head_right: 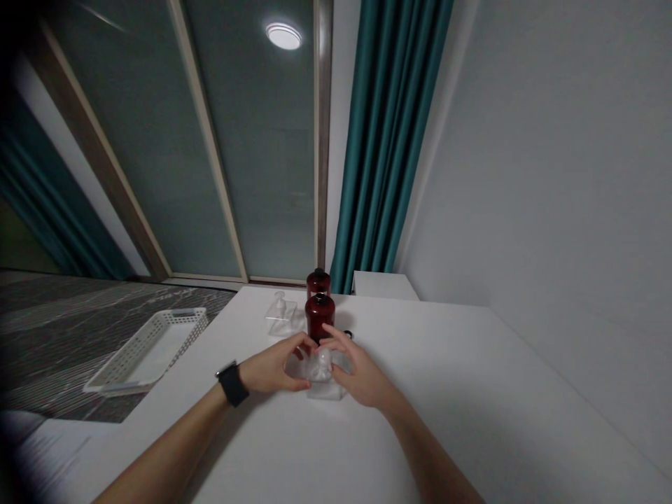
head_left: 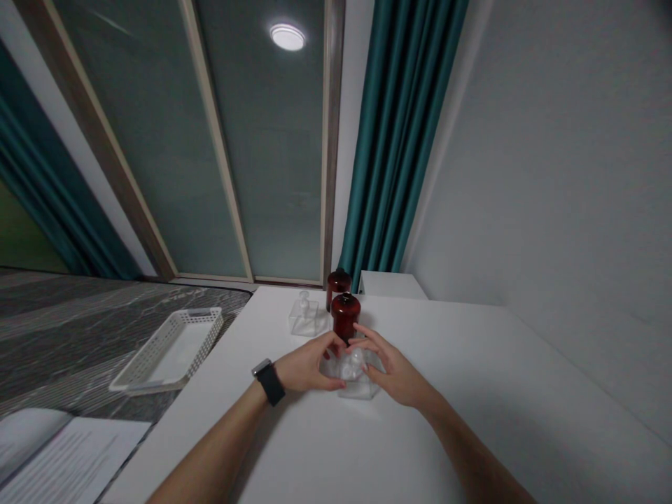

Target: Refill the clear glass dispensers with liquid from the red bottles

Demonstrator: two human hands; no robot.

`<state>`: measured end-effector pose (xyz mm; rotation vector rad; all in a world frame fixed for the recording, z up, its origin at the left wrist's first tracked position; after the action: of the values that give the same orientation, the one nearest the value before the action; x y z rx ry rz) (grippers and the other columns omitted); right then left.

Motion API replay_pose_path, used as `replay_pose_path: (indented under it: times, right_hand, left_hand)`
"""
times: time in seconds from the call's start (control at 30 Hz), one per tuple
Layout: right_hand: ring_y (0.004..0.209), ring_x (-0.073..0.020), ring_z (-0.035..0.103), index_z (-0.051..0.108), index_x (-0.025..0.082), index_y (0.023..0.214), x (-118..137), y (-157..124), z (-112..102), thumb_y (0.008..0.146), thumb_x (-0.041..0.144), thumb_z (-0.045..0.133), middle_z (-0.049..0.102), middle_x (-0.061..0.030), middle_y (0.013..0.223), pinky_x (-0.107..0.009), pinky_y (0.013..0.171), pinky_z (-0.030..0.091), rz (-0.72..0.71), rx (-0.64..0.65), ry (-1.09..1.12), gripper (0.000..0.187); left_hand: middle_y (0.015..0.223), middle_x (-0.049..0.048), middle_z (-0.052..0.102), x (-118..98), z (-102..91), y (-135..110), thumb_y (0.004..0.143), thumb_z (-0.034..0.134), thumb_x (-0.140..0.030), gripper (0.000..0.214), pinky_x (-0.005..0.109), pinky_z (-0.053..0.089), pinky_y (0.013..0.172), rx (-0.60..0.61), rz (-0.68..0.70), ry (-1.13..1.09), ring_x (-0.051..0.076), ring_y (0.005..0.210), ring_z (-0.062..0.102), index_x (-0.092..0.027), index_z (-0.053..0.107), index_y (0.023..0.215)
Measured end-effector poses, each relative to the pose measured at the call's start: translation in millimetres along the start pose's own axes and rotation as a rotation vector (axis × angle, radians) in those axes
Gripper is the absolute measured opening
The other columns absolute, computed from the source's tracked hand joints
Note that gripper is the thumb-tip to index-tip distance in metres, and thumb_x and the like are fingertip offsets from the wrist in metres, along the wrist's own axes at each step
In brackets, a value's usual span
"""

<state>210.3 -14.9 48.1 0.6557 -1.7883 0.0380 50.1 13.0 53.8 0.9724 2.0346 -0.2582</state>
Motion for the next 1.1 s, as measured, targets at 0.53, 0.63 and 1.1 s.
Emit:
replay_pose_path:
  times: [0.53, 0.63, 1.1]
  right_hand:
    - [0.119, -0.0250, 0.057, 0.038, 0.026, 0.146, 1.3, 0.6, -2.3, 0.090, 0.030, 0.061, 0.066, -0.0071, 0.113, -0.048, 0.109, 0.038, -0.003, -0.049, -0.052, 0.060]
    - [0.114, -0.0241, 0.058, 0.038, 0.026, 0.145, 1.7, 0.6, -1.9, 0.091, 0.027, 0.059, 0.065, -0.0061, 0.112, -0.046, 0.108, 0.039, 0.002, -0.069, -0.090, 0.059]
    - [0.108, -0.0232, 0.060, 0.039, 0.025, 0.145, -0.9, 0.4, -4.7, 0.089, 0.025, 0.058, 0.063, -0.0055, 0.112, -0.042, 0.102, 0.045, 0.025, -0.140, -0.188, 0.059]
  left_hand:
    - [0.104, 0.0053, 0.061, 2.5, 0.8, 0.2, 0.069, 0.078, -0.030, 0.047, 0.038, 0.050, 0.083, -0.009, 0.009, 0.005, 0.021, 0.091, 0.058, -0.019, 0.053, 0.107]
    - [0.101, 0.0045, 0.059, 2.8, 0.9, 0.5, 0.068, 0.079, -0.030, 0.046, 0.037, 0.049, 0.081, -0.027, 0.018, 0.014, 0.021, 0.088, 0.057, -0.019, 0.052, 0.104]
    - [0.102, 0.0062, 0.060, 1.7, 0.7, 0.9, 0.068, 0.077, -0.029, 0.048, 0.039, 0.049, 0.082, -0.066, 0.010, 0.087, 0.023, 0.089, 0.058, -0.019, 0.050, 0.107]
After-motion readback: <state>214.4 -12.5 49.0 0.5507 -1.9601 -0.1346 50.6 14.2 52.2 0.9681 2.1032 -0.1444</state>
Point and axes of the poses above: each hand's wrist, its own y-axis towards the middle knuckle, its own z-axis out of the palm, x = y × z, the point moved 6 cm from there along y, towards the middle knuckle
